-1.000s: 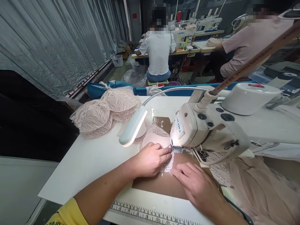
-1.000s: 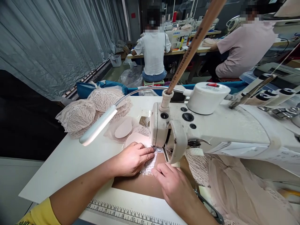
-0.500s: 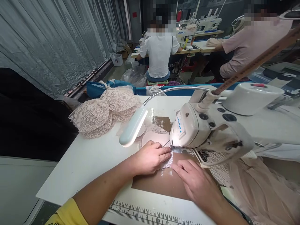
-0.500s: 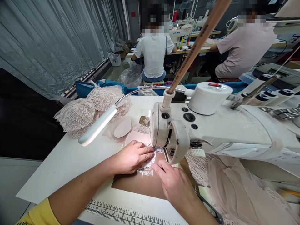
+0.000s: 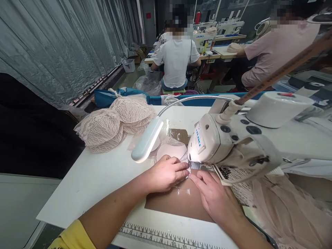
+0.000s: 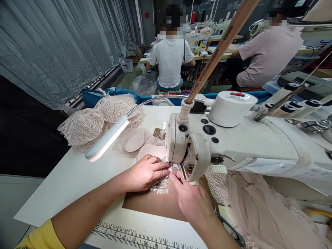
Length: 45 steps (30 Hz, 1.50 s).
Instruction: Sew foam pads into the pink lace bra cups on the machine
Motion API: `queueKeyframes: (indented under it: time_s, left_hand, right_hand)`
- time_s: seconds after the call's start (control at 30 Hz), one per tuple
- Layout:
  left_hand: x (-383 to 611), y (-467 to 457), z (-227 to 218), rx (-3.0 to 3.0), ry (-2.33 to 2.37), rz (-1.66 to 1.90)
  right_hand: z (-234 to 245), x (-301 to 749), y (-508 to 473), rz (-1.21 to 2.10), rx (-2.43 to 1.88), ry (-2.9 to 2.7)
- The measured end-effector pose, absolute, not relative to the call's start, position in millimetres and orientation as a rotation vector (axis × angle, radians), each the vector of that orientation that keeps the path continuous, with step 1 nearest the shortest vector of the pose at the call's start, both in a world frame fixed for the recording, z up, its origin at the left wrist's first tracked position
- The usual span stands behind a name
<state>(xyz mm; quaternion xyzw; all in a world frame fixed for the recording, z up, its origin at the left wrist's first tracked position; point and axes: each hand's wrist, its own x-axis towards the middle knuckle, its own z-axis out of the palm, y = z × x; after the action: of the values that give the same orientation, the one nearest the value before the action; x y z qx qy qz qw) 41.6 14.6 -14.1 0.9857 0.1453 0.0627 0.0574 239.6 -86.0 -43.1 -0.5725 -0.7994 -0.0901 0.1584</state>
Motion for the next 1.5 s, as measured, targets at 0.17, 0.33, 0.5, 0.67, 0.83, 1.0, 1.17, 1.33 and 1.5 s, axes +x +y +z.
queueKeyframes:
  time_s: [0.17,0.33,0.5,0.67,0.83,1.0,1.17,1.33,1.5]
  left_hand:
    - [44,17,-14,2.959,0.457,0.212]
    - [45,19,-14,2.926,0.546,0.204]
    - [46,21,-17,2.926,0.612,0.206]
    - [45,20,-18,2.949,0.628,0.204]
    - [45,21,-19,2.966,0.622,0.209]
    - [46,20,-19,2.981,0.642,0.240]
    - [43,12,-6,3.003,0.769,0.159]
    - [36,-2,12,2.883,0.831,0.021]
    - [37,-7,14,2.814,0.779,0.057]
  right_hand:
    - [-40,238,-84,-0.237,-1.739,-2.266]
    - [-42,239,-83,-0.254,-1.753,-2.229]
    - [-42,241,-84,-0.206,-1.732,-2.227]
    - [-41,241,-84,-0.213,-1.694,-2.237]
    - [-38,241,-84,-0.224,-1.666,-2.235]
    - [-38,241,-83,-0.185,-1.677,-2.229]
    - [-38,241,-85,-0.141,-1.711,-2.182]
    - [-46,247,-87,-0.171,-1.775,-2.168]
    - [-55,253,-90,-0.186,-1.782,-2.208]
